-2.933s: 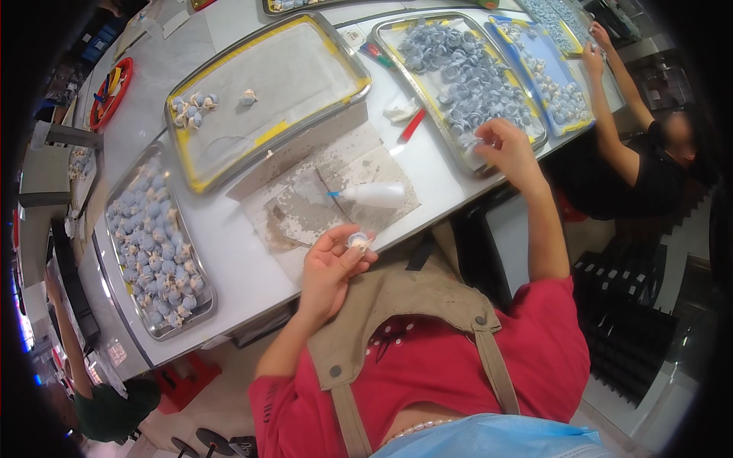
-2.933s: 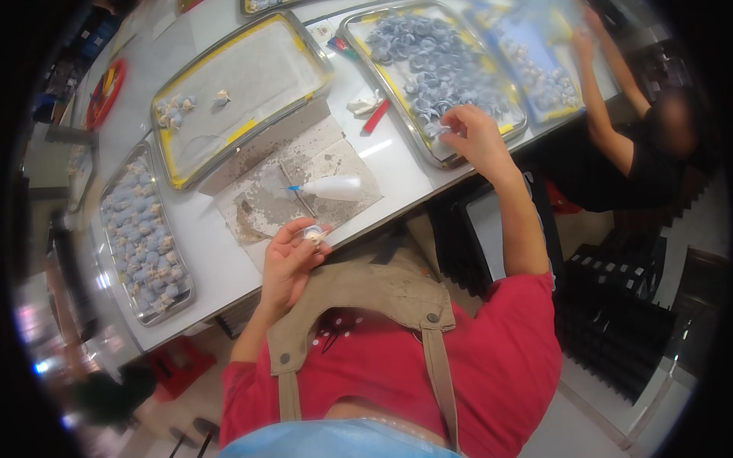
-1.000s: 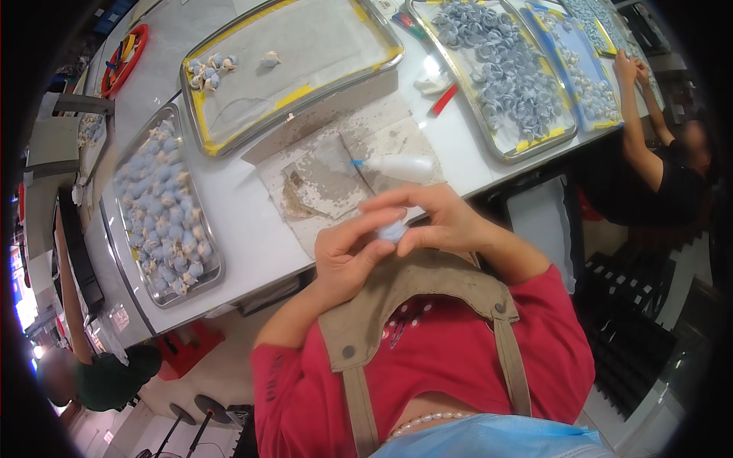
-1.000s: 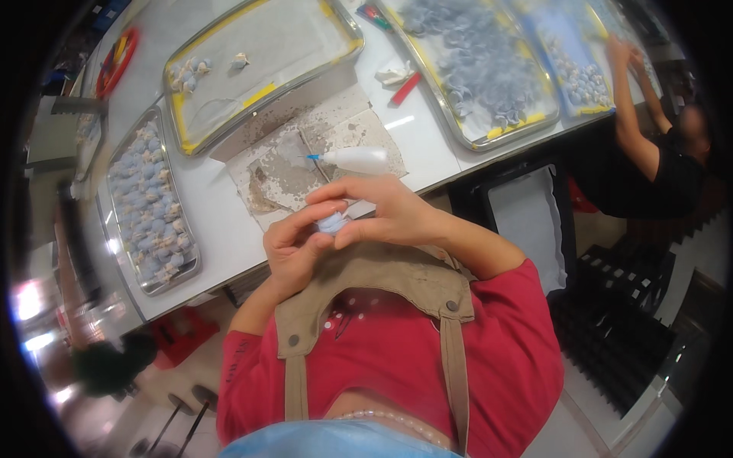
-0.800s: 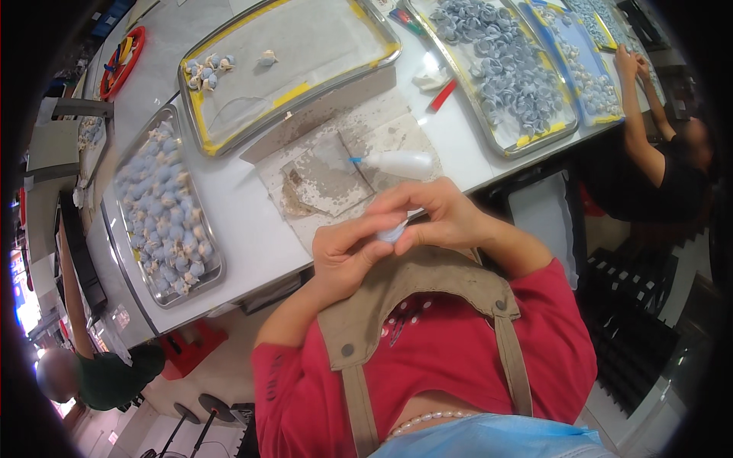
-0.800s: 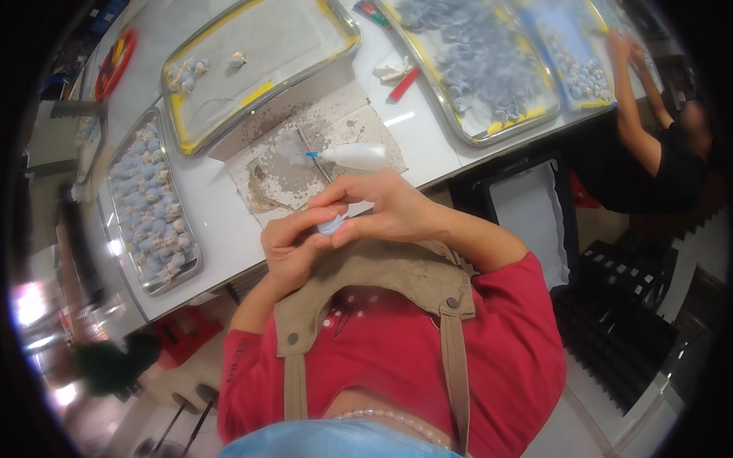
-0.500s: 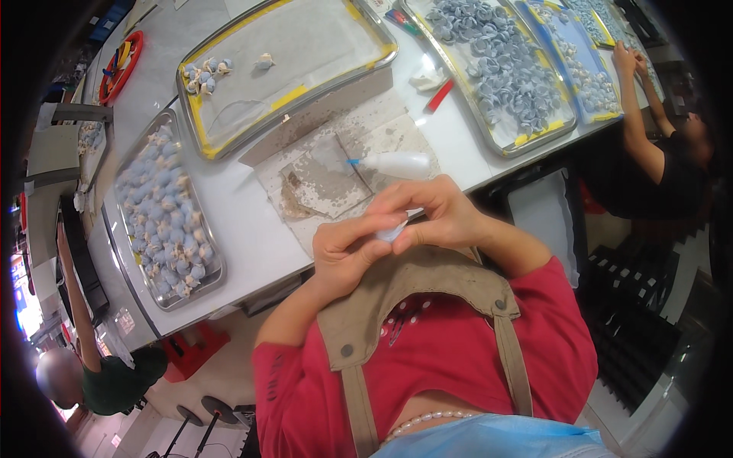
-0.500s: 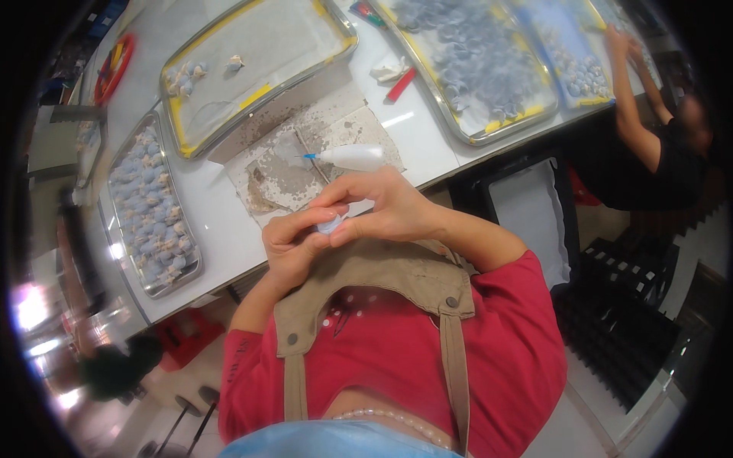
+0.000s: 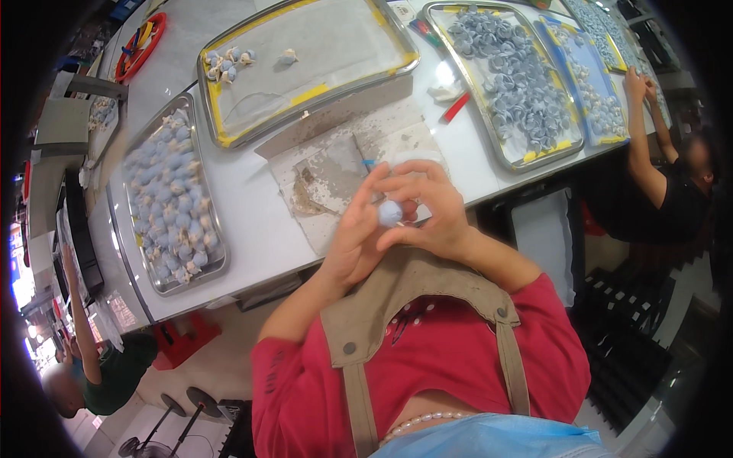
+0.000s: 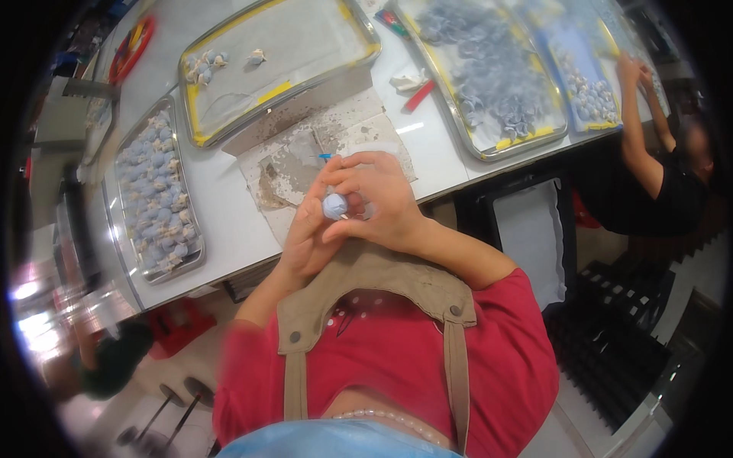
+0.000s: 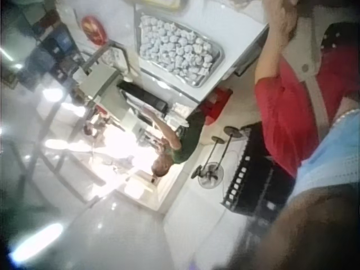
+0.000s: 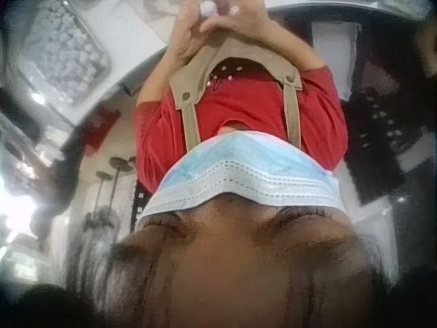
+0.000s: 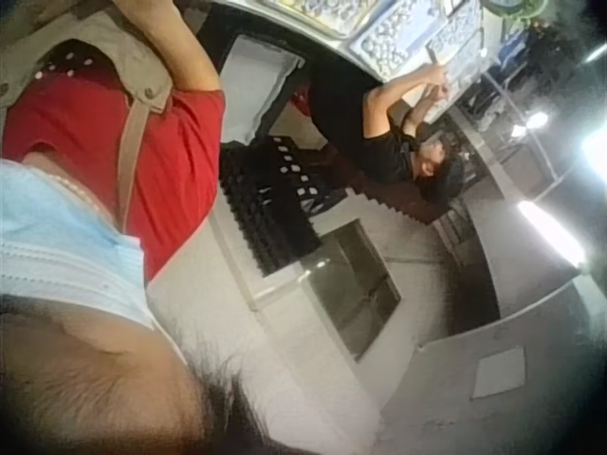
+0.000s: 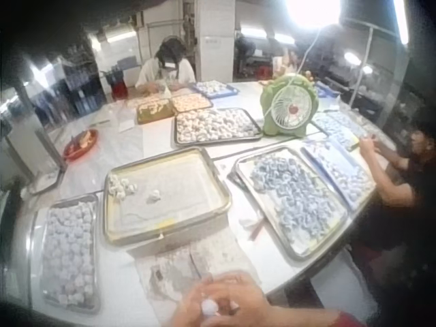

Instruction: The person repeatedly picks up small, round, light-blue confections from a tray, applies a white substance to them using a squeeze bottle, and places them onto a second tray. The process is repetitive and involves handling the items one at a time.

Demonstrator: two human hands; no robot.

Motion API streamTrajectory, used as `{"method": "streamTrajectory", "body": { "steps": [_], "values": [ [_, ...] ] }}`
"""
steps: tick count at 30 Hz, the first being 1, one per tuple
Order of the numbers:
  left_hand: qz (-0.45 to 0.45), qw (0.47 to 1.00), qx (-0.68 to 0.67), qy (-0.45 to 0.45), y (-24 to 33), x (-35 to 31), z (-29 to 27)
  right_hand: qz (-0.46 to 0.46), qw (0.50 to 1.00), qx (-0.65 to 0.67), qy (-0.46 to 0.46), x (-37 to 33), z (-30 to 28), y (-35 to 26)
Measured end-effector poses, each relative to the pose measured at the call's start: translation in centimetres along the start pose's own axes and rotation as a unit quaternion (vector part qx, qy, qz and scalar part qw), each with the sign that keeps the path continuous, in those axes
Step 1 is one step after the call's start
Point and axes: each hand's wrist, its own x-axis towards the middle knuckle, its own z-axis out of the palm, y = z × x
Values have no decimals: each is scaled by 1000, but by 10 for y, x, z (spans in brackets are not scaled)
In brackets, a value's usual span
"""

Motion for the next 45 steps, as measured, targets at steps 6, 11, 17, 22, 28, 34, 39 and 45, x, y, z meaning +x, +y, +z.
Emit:
{"method": "streamTrajectory", "body": {
  "steps": [6,11,17,22,28,34,39,45],
  "values": [
    [-16,999,-14,-29,-4,0,-4,-49,995,-79,20,0,1,2],
    [-7,998,-40,-40,2,-5,-10,-66,993,-98,-2,2,3,-1],
    [233,939,229,106,45,-44,-29,-37,996,-71,36,10,-12,13],
    [534,474,500,490,138,-116,-79,-12,994,-67,81,10,-15,27],
    [314,205,636,675,207,-187,-129,6,993,-80,86,14,-11,28],
    [401,421,681,445,213,-69,-60,24,986,-128,103,16,-19,37],
    [341,402,831,174,207,82,-36,55,982,-160,85,21,-20,43],
    [138,345,897,240,197,182,-41,95,982,-151,67,12,-23,47]
  ]
}}
